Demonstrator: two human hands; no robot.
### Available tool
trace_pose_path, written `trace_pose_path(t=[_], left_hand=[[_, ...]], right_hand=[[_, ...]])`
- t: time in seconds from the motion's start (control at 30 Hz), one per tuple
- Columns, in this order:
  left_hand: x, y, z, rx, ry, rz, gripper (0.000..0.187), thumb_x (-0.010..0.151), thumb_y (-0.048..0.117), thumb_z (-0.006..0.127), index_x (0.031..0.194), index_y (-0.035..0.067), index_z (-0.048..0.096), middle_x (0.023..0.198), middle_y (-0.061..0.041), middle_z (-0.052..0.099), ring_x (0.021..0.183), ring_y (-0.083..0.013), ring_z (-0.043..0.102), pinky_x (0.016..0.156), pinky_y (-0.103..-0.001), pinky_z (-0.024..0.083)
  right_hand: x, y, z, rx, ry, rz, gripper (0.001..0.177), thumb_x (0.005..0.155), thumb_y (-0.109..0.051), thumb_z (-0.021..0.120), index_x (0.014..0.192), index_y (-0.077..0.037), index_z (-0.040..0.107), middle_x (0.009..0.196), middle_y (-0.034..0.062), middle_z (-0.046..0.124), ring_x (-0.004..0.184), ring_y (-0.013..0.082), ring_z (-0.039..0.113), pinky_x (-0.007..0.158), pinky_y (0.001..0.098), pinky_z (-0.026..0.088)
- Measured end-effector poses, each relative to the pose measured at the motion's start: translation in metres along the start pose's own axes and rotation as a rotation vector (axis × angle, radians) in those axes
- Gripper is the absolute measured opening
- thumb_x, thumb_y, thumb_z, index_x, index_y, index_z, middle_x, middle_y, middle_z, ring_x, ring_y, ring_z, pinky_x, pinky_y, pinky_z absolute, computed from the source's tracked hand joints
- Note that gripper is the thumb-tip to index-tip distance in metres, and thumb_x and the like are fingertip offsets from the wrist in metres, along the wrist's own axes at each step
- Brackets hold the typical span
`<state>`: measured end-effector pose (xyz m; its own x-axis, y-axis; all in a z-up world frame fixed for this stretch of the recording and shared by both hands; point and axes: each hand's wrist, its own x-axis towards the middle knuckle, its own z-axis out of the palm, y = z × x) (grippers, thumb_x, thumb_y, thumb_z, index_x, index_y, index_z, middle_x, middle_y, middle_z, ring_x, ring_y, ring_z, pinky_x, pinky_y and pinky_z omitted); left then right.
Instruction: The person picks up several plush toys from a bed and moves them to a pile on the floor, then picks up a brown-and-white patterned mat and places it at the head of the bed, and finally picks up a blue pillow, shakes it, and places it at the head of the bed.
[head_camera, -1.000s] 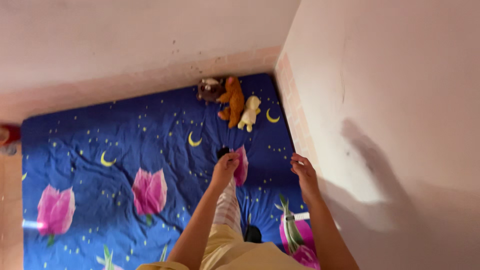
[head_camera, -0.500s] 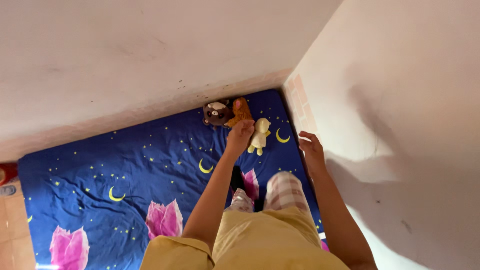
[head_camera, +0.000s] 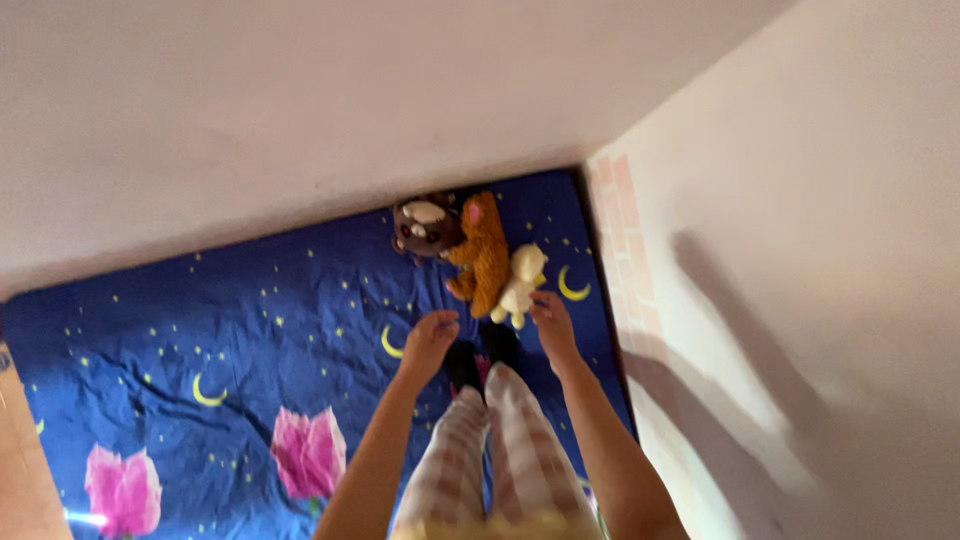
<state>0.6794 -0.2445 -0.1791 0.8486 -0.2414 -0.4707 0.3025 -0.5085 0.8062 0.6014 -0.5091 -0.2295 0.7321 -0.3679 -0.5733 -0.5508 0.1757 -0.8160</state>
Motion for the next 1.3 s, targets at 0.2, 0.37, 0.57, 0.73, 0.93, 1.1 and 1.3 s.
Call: trace_pose_path(t=[0.2, 0.37, 0.57, 0.73, 0.93, 1.1, 1.3], left_hand=[[0.098, -0.097, 0.045, -0.177, 0.081, -0.084, 0.027, 0.096, 0.018, 0.069, 0.121, 0.006, 0.069, 0.104, -0.006, 0.076, 0.093, -0.0136, 0.069, 0.081, -0.028, 0.055], [0.162, -0.184, 0.116, -0.296, 0.086, -0.112, 0.029, 0.095, 0.012, 0.064, 0.123, 0.007, 0.069, 0.104, -0.004, 0.074, 0.089, -0.0121, 0.07, 0.078, -0.028, 0.057], [0.147, -0.242, 0.143, -0.411, 0.092, -0.178, 0.025, 0.1, 0.011, 0.063, 0.123, 0.003, 0.066, 0.107, -0.003, 0.071, 0.092, -0.0106, 0.068, 0.081, -0.026, 0.057], [0.1, -0.244, 0.111, -0.436, 0.205, -0.266, 0.025, 0.099, 0.013, 0.066, 0.123, 0.005, 0.068, 0.108, -0.002, 0.073, 0.096, -0.006, 0.066, 0.085, -0.021, 0.052], [0.081, -0.193, 0.076, -0.253, 0.162, -0.364, 0.026, 0.101, 0.012, 0.069, 0.127, 0.007, 0.072, 0.097, -0.006, 0.066, 0.088, -0.0115, 0.058, 0.079, -0.024, 0.048], [0.086, -0.145, 0.078, -0.397, 0.176, -0.055, 0.038, 0.092, 0.001, 0.064, 0.13, 0.006, 0.062, 0.128, -0.002, 0.061, 0.109, -0.0116, 0.062, 0.084, -0.026, 0.055], [0.059, -0.033, 0.052, -0.56, 0.001, 0.06, 0.066, 0.086, -0.002, 0.074, 0.148, 0.005, 0.051, 0.135, -0.006, 0.066, 0.121, -0.0147, 0.062, 0.1, -0.026, 0.049]], right_hand=[[0.09, 0.098, 0.032, -0.157, -0.148, -0.058, 0.036, 0.092, -0.013, 0.067, 0.127, -0.012, 0.062, 0.127, 0.0065, 0.061, 0.119, 0.0208, 0.062, 0.095, 0.0349, 0.051], [0.182, 0.203, 0.032, -0.469, -0.119, -0.086, 0.061, 0.086, -0.016, 0.077, 0.141, -0.006, 0.052, 0.141, 0.0147, 0.053, 0.132, 0.0293, 0.051, 0.109, 0.0408, 0.042], [0.231, 0.277, 0.058, -0.412, -0.097, -0.1, 0.094, 0.074, -0.024, 0.09, 0.143, 0.006, 0.034, 0.14, 0.0251, 0.048, 0.131, 0.0381, 0.049, 0.107, 0.0443, 0.042], [0.214, 0.267, 0.046, -0.664, -0.004, 0.006, 0.067, 0.083, -0.022, 0.082, 0.139, 0.0, 0.054, 0.125, 0.0245, 0.069, 0.119, 0.0404, 0.064, 0.1, 0.0448, 0.051], [0.147, 0.166, 0.028, -0.366, -0.07, 0.005, 0.053, 0.089, 0.001, 0.058, 0.142, -0.001, 0.055, 0.125, 0.0208, 0.07, 0.116, 0.0304, 0.068, 0.096, 0.0379, 0.052], [0.069, 0.059, 0.011, -0.036, -0.181, 0.039, 0.066, 0.083, 0.013, 0.047, 0.147, -0.001, 0.052, 0.139, 0.0105, 0.065, 0.131, 0.0203, 0.058, 0.111, 0.0314, 0.042], [-0.002, -0.044, 0.004, 0.142, -0.301, 0.035, 0.076, 0.076, 0.015, 0.044, 0.15, -0.003, 0.049, 0.147, 0.009, 0.061, 0.138, 0.0204, 0.053, 0.116, 0.0325, 0.036]])
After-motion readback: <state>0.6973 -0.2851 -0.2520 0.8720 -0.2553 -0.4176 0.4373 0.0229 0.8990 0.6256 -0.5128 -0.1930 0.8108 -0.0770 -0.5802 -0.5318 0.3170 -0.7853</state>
